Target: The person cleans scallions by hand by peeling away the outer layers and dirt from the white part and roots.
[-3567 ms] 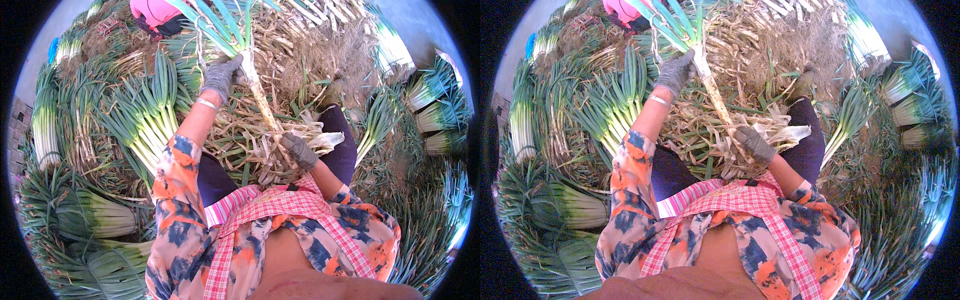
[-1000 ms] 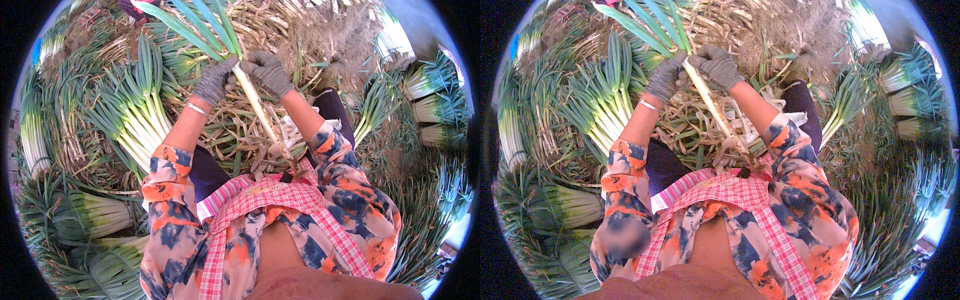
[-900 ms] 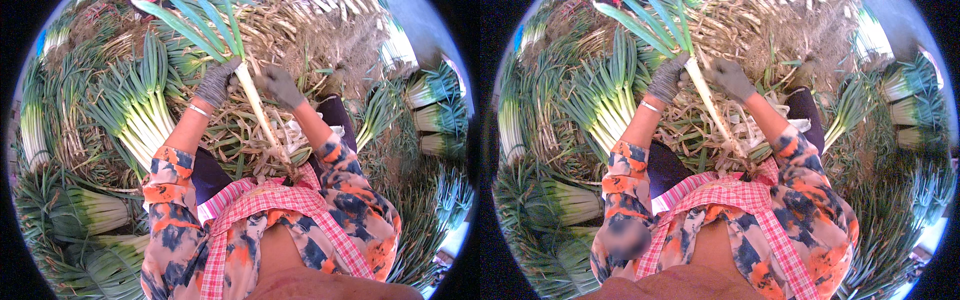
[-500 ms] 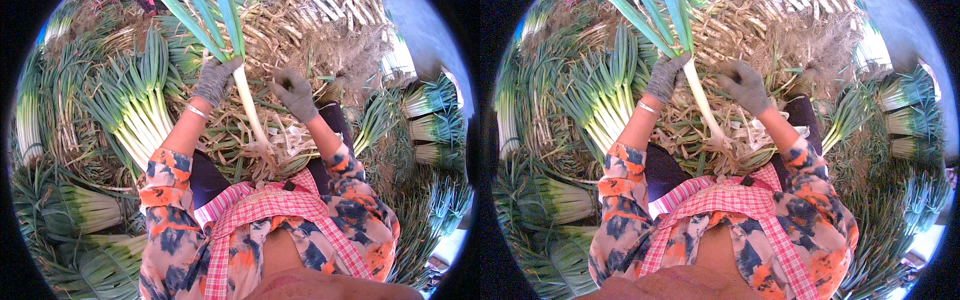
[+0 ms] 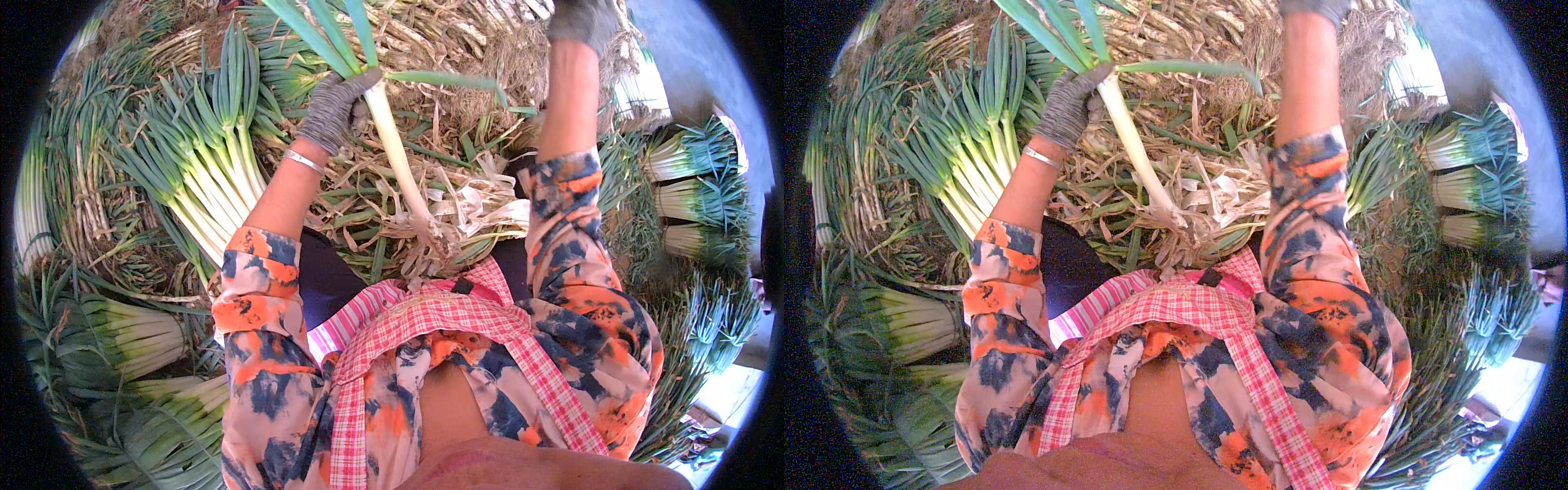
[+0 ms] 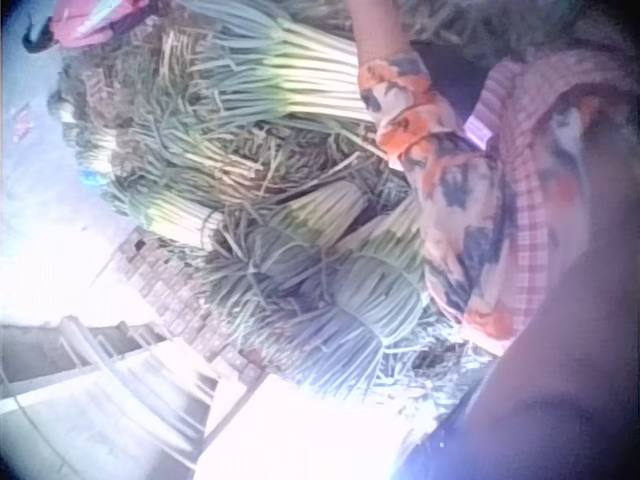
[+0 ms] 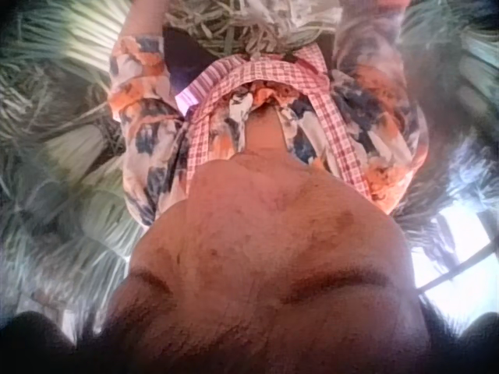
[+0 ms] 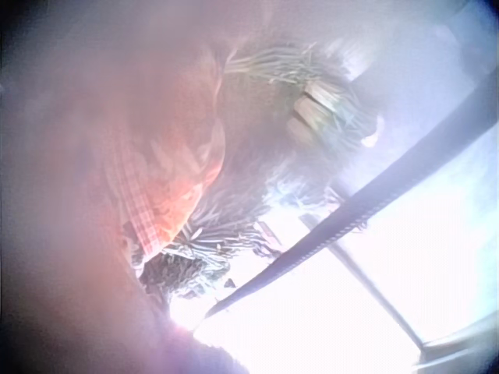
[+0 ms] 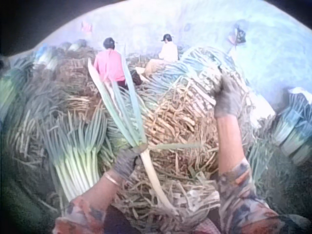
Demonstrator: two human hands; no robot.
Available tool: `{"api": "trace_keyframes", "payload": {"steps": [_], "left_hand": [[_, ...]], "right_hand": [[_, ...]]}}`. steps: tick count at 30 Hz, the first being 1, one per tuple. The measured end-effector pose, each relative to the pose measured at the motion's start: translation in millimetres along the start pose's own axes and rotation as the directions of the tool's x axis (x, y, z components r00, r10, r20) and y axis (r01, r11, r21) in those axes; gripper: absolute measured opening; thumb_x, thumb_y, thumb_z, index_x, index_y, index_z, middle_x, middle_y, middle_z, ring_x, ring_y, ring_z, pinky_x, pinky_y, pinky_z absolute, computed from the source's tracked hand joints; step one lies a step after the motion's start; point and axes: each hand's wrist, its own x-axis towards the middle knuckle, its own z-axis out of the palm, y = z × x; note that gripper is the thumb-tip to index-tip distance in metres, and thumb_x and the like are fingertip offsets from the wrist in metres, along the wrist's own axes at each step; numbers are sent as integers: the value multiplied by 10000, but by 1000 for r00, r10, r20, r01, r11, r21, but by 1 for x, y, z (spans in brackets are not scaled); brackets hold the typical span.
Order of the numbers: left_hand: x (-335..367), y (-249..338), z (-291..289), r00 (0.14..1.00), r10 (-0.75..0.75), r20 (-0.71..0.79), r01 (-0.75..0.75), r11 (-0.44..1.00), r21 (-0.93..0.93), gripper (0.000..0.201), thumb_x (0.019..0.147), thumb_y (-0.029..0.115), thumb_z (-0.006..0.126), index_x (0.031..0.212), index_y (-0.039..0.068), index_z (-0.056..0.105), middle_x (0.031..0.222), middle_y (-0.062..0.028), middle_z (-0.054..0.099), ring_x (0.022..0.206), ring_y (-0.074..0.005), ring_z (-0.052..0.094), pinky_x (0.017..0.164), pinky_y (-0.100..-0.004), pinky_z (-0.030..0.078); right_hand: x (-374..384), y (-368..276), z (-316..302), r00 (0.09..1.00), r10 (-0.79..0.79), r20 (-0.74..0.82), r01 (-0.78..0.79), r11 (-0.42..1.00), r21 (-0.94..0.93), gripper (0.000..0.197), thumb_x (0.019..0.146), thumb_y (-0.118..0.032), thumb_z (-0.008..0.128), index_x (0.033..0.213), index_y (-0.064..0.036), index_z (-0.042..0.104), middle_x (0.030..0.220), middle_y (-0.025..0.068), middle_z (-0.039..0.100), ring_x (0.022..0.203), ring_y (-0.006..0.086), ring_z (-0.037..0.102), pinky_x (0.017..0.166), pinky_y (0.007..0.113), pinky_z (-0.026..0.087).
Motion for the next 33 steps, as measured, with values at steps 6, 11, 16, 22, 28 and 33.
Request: {"api": "trace_keyframes", "payload": {"steps": [6,11,16,22,28,33], "left_hand": [[12,-1,-17,995,40,94,-18,973,-229,199,804,239,611,851,51,562,574,-8,504,418,-81,424,350,-200,330],[13,-3,-13,986,6,166,43,956,-290,208,796,234,621,862,44,568,635,-31,543,445,-86,457,351,-213,358],[20,0,-15,993,11,119,15,975,-220,269,764,220,658,919,29,549,742,-52,571,579,-117,533,446,-232,446],[22,-17,-10,997,21,69,-11,989,-149,406,745,155,668,1064,9,463,911,-71,551,802,-187,569,680,-321,511],[25,-19,2,935,110,337,-32,973,-227,492,746,86,628,1172,34,387,933,-87,536,862,-248,570,761,-416,510],[25,-15,19,998,-23,-57,20,998,-57,313,758,170,637,1016,43,513,820,-90,551,599,-210,554,516,-413,523]], "right_hand": [[-157,82,-45,739,611,285,-303,679,-669,371,768,-234,644,1076,-45,557,957,67,592,870,171,562,780,296,467],[-205,78,20,761,583,285,-429,781,-454,570,692,-231,716,1165,-17,481,1059,115,557,961,180,526,840,288,429],[-195,75,14,536,741,404,-574,671,-470,634,684,-230,721,1207,-15,434,1037,89,567,935,172,533,789,286,447],[-103,22,-1,647,341,682,593,337,-731,432,717,-211,707,1064,-56,502,889,83,571,816,187,568,768,275,476],[-26,20,76,270,356,895,958,-4,-288,129,672,-152,543,573,-71,523,564,109,529,566,262,542,506,369,436],[-38,41,132,325,276,905,935,-238,-263,200,650,-166,557,821,-65,586,649,101,568,632,283,569,527,367,448]]}}
